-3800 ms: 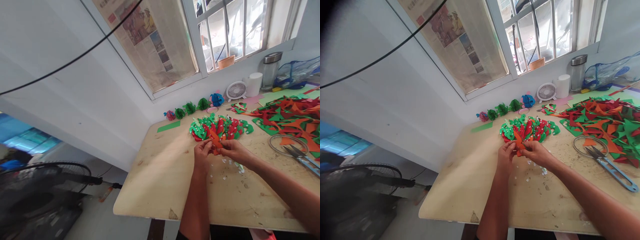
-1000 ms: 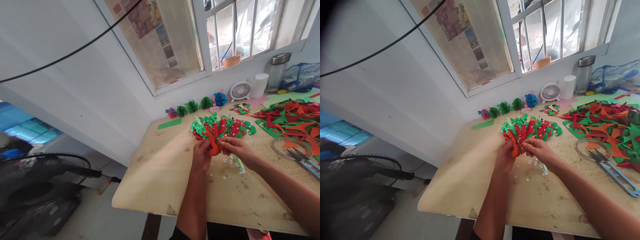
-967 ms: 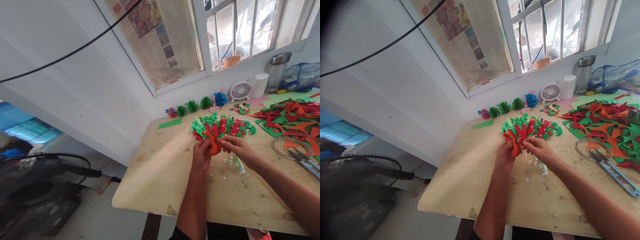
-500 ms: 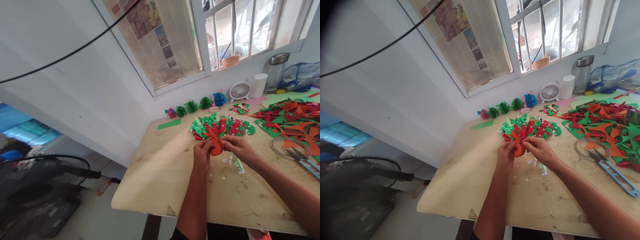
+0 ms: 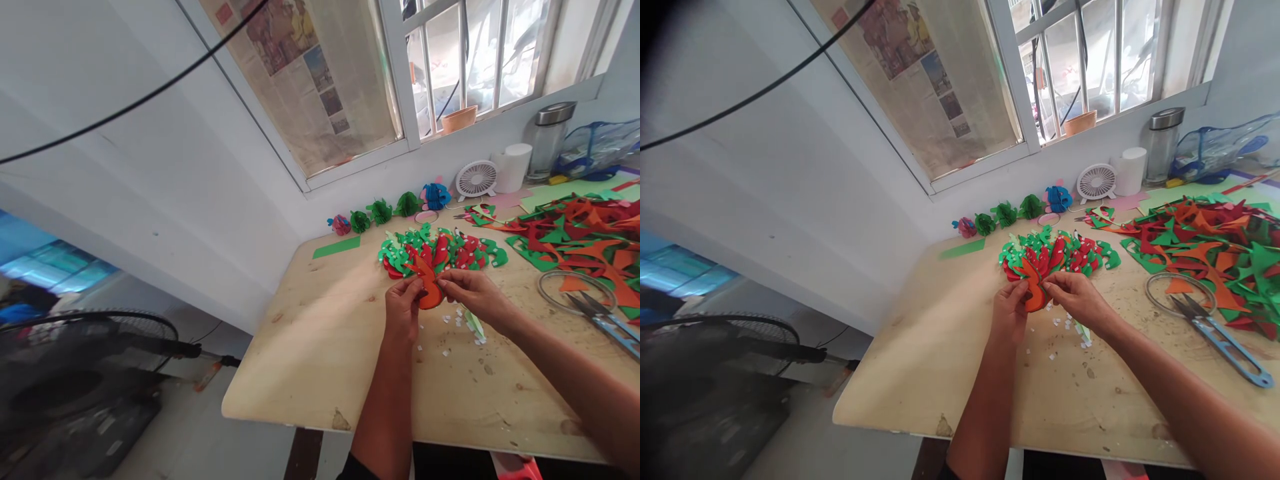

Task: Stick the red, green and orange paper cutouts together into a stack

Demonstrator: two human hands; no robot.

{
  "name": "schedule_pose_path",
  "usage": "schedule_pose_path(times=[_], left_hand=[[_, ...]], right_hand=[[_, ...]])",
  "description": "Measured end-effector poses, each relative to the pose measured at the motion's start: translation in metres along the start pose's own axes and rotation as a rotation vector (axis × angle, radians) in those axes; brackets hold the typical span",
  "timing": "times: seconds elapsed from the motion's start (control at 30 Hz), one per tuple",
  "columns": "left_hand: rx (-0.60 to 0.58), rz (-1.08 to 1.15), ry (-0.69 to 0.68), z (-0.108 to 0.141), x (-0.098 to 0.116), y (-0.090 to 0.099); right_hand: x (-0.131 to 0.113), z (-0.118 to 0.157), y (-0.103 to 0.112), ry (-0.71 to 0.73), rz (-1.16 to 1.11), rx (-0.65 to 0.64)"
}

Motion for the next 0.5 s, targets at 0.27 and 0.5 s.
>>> schedule_pose_path(times=[0.27, 0.5], left_hand=[[0.07, -0.005, -0.038, 0.0, 0.0, 0.002], [0.21, -0.098, -0.063, -0.006, -0.006, 0.01]], right_hand=[[0.009, 0.0, 0.005, -0.073, -0.017, 0.17], [0.005, 0.002, 0.008, -0.053, -0.322, 0.263]])
Point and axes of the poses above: each hand's wrist, its own z-axis away from the middle knuckle, its own y-axis out of the back of the hand, x = y × z, the point moved 2 cm from there along -z, towards the middle knuckle, and after that the axes turned 12 degrees about -x, right-handed, at the moved point
